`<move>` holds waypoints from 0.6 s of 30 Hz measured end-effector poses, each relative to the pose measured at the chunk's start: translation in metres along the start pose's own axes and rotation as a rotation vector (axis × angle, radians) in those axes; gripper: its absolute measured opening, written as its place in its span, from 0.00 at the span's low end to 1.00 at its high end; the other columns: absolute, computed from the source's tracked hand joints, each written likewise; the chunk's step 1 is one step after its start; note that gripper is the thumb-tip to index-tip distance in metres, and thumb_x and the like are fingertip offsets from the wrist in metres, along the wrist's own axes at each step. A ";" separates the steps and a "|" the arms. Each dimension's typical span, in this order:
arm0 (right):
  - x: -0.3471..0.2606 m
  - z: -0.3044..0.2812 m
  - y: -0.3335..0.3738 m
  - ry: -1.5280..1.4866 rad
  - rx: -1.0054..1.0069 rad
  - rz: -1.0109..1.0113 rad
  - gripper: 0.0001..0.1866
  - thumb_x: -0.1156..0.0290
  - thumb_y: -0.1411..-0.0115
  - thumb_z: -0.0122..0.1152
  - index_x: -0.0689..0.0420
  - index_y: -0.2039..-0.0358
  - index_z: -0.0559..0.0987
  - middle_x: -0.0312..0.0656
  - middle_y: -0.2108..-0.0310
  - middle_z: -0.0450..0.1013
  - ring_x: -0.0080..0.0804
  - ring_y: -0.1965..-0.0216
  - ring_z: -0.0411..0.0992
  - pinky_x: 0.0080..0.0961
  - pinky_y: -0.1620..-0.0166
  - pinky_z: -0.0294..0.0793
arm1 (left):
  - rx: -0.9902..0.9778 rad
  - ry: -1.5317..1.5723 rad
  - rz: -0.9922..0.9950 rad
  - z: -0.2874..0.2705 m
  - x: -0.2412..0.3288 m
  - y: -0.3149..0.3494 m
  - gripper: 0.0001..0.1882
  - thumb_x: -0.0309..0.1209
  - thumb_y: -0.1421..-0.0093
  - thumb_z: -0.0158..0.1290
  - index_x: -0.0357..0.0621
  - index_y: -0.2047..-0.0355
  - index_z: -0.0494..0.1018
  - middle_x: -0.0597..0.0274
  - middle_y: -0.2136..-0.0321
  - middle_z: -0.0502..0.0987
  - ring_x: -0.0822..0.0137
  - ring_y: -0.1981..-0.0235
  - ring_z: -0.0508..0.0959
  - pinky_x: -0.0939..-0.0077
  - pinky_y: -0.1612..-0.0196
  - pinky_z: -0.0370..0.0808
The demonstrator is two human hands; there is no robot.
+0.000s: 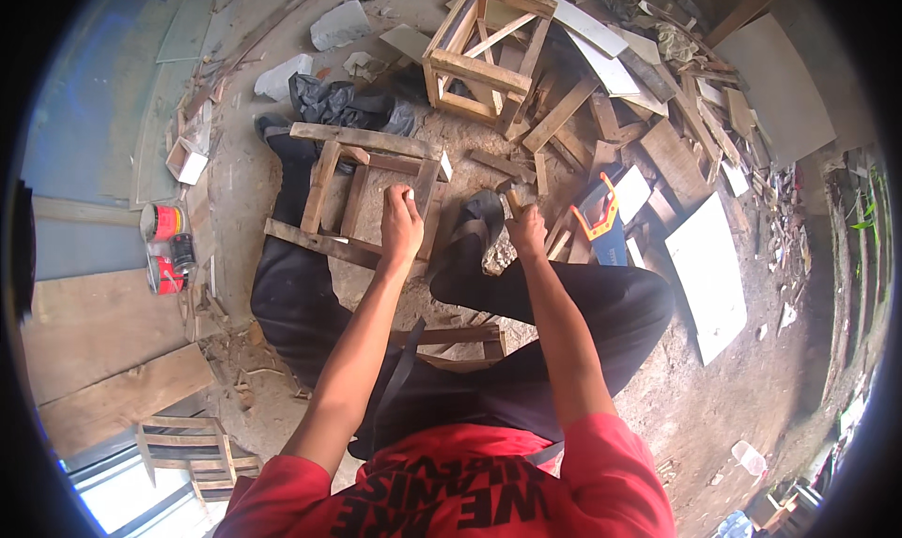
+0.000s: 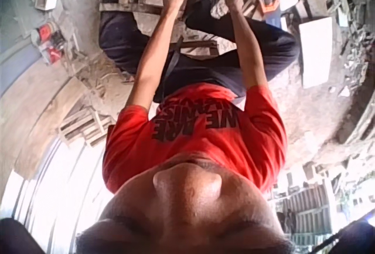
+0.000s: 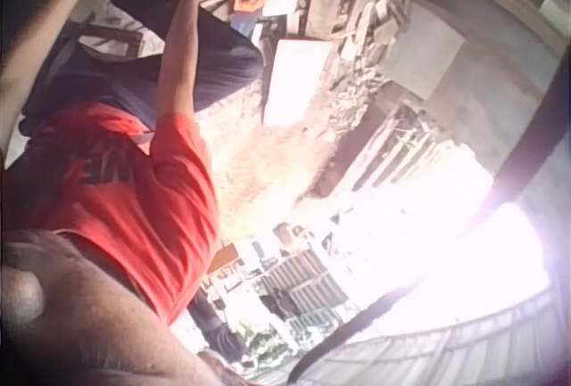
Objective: The person sits on the floor and assembles a small wooden frame using a hammer and nails. They repeatedly position the frame, hammer nails into joints, and adjust the pieces to secure the structure.
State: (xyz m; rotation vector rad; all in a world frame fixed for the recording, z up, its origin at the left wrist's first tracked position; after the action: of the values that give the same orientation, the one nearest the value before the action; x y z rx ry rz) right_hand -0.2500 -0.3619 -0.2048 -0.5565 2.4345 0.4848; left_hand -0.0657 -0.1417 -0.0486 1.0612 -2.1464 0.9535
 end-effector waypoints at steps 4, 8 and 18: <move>-0.031 -0.029 -0.015 0.019 0.192 -0.373 0.17 0.75 0.51 0.64 0.60 0.59 0.76 0.54 0.63 0.74 0.56 0.59 0.74 0.49 0.53 0.74 | 0.065 0.006 0.072 -0.004 0.019 -0.015 0.07 0.24 0.36 0.52 0.40 0.58 0.69 0.52 0.60 0.75 0.48 0.57 0.75 0.55 0.54 0.71; -0.064 -0.053 -0.002 -0.006 0.295 -0.453 0.14 0.76 0.47 0.61 0.61 0.58 0.77 0.57 0.62 0.74 0.60 0.58 0.73 0.48 0.53 0.73 | -0.026 0.141 0.008 -0.030 0.008 -0.004 0.06 0.25 0.41 0.57 0.44 0.62 0.75 0.56 0.63 0.78 0.51 0.58 0.76 0.56 0.54 0.71; -0.180 -0.128 0.101 -0.910 -0.157 -0.206 0.20 0.58 0.30 0.57 0.64 0.54 0.77 0.32 0.78 0.67 0.16 0.86 0.63 0.17 0.82 0.62 | -0.004 -0.093 0.122 -0.090 0.007 0.084 0.04 0.28 0.42 0.60 0.47 0.65 0.77 0.63 0.65 0.75 0.55 0.58 0.73 0.57 0.50 0.66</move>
State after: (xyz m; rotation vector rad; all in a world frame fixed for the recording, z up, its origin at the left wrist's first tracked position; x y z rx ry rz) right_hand -0.2251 -0.2849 0.0243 -0.4952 1.4697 0.6636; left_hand -0.1243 -0.0373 -0.0201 0.9997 -2.3104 0.9724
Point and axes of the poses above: each hand's wrist, its own y-axis away from the middle knuckle, its own z-axis out of the palm, x = y × z, the point moved 7 cm from there along -y, towards the middle knuckle
